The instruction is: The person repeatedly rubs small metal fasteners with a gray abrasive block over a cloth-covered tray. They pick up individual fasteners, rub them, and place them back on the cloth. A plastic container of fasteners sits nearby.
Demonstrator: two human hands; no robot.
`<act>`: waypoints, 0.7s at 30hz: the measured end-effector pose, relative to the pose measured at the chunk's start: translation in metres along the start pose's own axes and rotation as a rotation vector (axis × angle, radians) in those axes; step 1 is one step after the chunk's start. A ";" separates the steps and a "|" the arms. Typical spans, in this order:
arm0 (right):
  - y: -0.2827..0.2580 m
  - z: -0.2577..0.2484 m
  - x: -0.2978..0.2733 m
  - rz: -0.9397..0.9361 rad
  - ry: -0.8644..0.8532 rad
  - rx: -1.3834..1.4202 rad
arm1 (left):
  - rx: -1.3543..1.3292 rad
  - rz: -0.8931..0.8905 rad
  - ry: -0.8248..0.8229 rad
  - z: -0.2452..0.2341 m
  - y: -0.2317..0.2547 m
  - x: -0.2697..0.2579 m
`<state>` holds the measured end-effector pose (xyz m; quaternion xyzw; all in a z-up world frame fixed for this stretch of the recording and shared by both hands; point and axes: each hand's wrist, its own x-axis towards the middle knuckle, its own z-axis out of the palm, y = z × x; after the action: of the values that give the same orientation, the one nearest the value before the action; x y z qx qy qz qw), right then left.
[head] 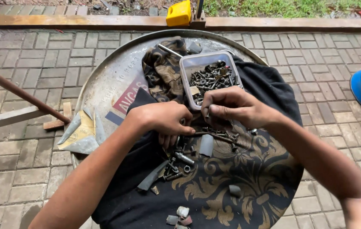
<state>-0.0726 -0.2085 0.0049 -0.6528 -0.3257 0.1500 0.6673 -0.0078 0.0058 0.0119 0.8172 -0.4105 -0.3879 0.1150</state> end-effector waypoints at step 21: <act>0.012 0.007 -0.019 -0.139 0.055 0.175 | -0.032 -0.004 -0.013 0.001 0.003 -0.003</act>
<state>-0.0884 -0.2134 -0.0121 -0.5719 -0.3372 0.1132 0.7392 -0.0114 0.0060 0.0146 0.8136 -0.4032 -0.4000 0.1245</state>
